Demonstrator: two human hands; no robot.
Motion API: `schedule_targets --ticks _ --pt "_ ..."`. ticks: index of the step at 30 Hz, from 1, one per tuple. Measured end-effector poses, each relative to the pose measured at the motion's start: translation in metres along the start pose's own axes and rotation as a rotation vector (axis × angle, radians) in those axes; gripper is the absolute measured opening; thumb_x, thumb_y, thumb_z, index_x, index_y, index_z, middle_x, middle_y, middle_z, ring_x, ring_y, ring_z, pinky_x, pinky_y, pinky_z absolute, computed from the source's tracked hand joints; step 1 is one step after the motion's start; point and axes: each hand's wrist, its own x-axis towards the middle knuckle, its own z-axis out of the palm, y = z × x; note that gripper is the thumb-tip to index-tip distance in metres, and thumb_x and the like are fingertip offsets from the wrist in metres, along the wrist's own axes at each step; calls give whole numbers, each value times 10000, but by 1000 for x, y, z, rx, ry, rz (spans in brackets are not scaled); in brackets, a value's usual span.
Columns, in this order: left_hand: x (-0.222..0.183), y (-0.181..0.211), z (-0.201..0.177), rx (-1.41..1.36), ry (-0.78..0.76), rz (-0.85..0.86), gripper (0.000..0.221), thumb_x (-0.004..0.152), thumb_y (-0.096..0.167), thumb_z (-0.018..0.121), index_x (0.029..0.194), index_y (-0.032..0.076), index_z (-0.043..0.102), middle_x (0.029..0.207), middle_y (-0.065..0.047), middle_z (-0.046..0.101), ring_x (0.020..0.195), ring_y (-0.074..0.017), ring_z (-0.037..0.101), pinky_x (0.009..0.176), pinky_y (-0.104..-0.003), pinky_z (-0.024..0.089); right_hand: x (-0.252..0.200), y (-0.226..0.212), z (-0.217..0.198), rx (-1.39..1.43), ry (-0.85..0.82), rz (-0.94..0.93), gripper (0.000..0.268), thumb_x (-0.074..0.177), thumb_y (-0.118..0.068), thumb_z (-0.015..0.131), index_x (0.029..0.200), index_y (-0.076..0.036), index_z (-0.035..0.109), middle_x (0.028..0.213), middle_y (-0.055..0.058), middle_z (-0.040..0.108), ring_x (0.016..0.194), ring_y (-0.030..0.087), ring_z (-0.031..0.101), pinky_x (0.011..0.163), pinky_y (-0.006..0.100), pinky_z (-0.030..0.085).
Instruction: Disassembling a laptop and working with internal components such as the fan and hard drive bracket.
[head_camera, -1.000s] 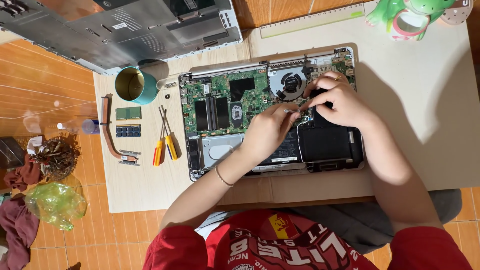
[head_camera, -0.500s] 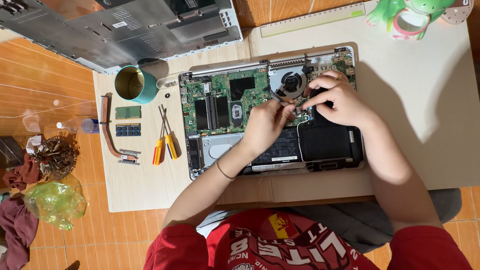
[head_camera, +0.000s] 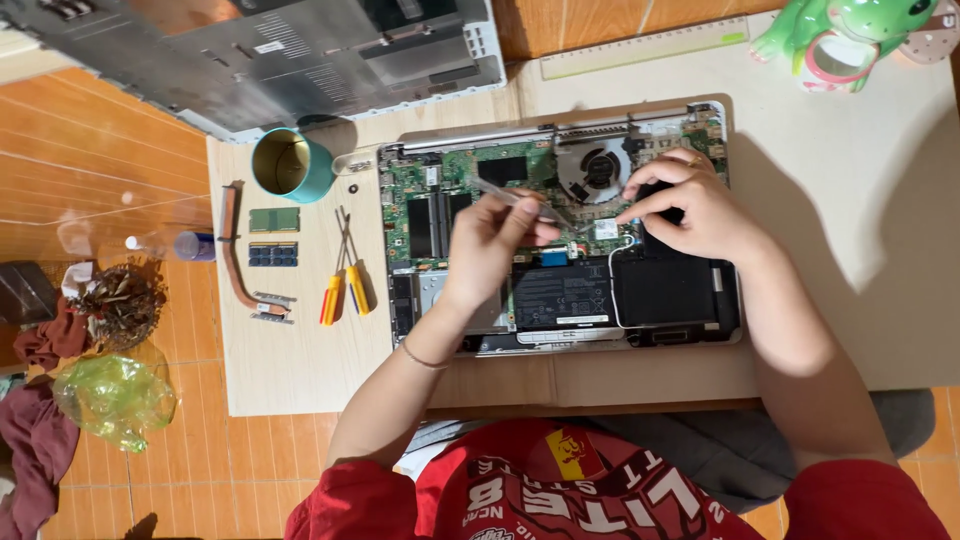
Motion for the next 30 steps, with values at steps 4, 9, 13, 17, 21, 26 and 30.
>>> schedule_targets --ticks 4,9,13,17,21,26,30 --pt "-18 49 -52 54 142 77 257 1060 178 583 1144 -55 651 969 -129 753 859 -172 763 804 -304 645 -3 5 2 -22 -13 -17 302 746 -40 713 917 -264 823 1123 -65 693 1161 204 574 1130 387 353" --pt "-38 95 -142 206 480 277 252 1082 200 592 1113 -40 661 964 -117 738 831 -159 750 801 -317 669 0 0 -2 15 4 -12 243 787 -65 727 943 -234 805 1114 -43 689 1131 197 578 1080 370 378" --pt "-33 95 -213 213 564 407 225 1079 176 607 1115 -45 633 968 -123 736 806 -171 752 782 -322 669 0 0 -1 11 8 -22 243 790 -63 720 948 -226 806 1100 -40 693 1113 201 572 1057 360 401" --pt "-21 94 -242 379 710 469 216 1095 153 595 1125 -57 638 955 -121 752 840 -172 779 786 -299 664 1 0 -1 3 13 -24 246 791 -63 718 955 -225 804 1100 -37 695 1107 198 572 1051 360 399" --pt "-13 89 -241 699 800 432 181 1067 121 608 1077 -47 674 901 -98 771 819 -150 792 743 -261 641 0 1 -1 10 14 -23 254 783 -61 708 958 -222 800 1114 -35 697 1115 199 569 1058 357 394" --pt "-32 99 -224 1001 824 535 109 1043 77 692 1069 -22 731 954 -106 732 838 -173 762 700 -269 600 0 4 -1 2 4 -15 232 787 -68 716 944 -216 803 1102 -39 698 1104 191 574 1052 359 384" --pt "-65 106 -207 1036 752 593 103 1019 62 736 1089 -12 715 1007 -107 697 826 -170 730 705 -269 624 0 3 0 11 11 -12 213 806 -80 711 952 -210 793 1124 -34 692 1126 200 562 1069 352 383"
